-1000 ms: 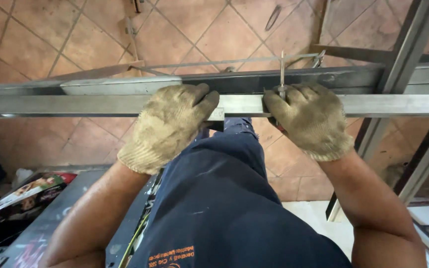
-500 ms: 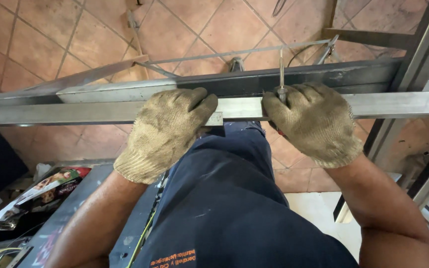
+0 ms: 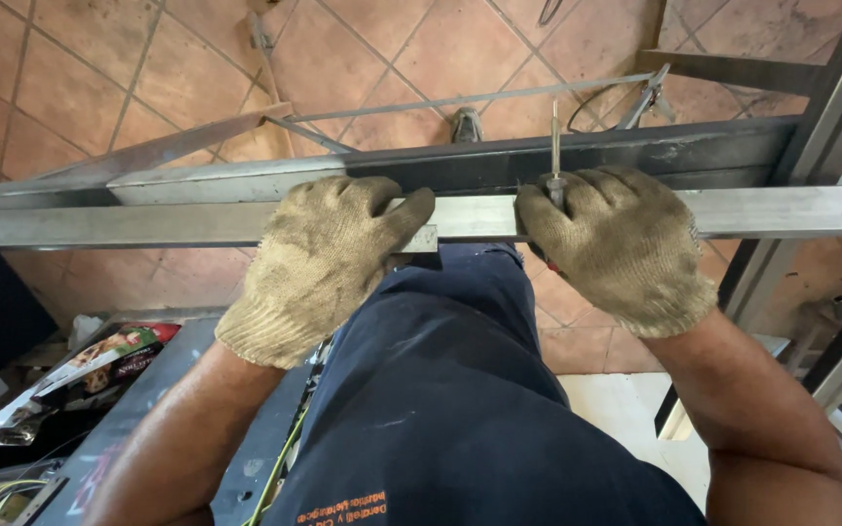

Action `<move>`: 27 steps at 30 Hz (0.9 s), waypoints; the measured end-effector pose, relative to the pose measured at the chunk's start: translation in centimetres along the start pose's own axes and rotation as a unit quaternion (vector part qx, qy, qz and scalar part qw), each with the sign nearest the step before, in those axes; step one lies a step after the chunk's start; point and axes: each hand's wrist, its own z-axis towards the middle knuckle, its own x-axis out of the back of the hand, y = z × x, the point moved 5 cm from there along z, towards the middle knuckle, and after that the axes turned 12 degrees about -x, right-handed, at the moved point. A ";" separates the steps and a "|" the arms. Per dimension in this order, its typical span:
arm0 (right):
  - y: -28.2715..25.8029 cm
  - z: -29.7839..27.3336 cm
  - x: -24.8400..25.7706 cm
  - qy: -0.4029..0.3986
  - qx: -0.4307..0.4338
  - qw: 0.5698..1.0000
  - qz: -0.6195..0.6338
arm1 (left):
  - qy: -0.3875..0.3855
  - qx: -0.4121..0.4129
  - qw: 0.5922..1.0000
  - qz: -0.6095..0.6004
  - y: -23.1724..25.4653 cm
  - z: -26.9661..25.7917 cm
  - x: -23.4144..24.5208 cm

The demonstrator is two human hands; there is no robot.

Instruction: Measuring, marking, and cutting metal beams using a tape measure and an angle grinder

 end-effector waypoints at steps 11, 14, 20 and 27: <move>1.3 1.2 0.0 -0.110 0.011 0.991 0.081 | -0.065 0.033 0.995 -0.062 -2.3 0.0 0.1; 2.5 0.4 1.5 -0.029 -0.052 0.968 0.245 | -0.027 0.030 0.995 -0.089 -3.0 -0.4 -0.5; -2.9 -3.3 3.3 0.106 -0.135 0.816 0.552 | -0.120 0.073 0.974 -0.175 -2.7 0.6 2.0; -6.0 -3.6 1.6 0.035 -0.380 0.741 0.553 | -0.112 0.106 0.974 -0.165 -4.1 0.9 1.3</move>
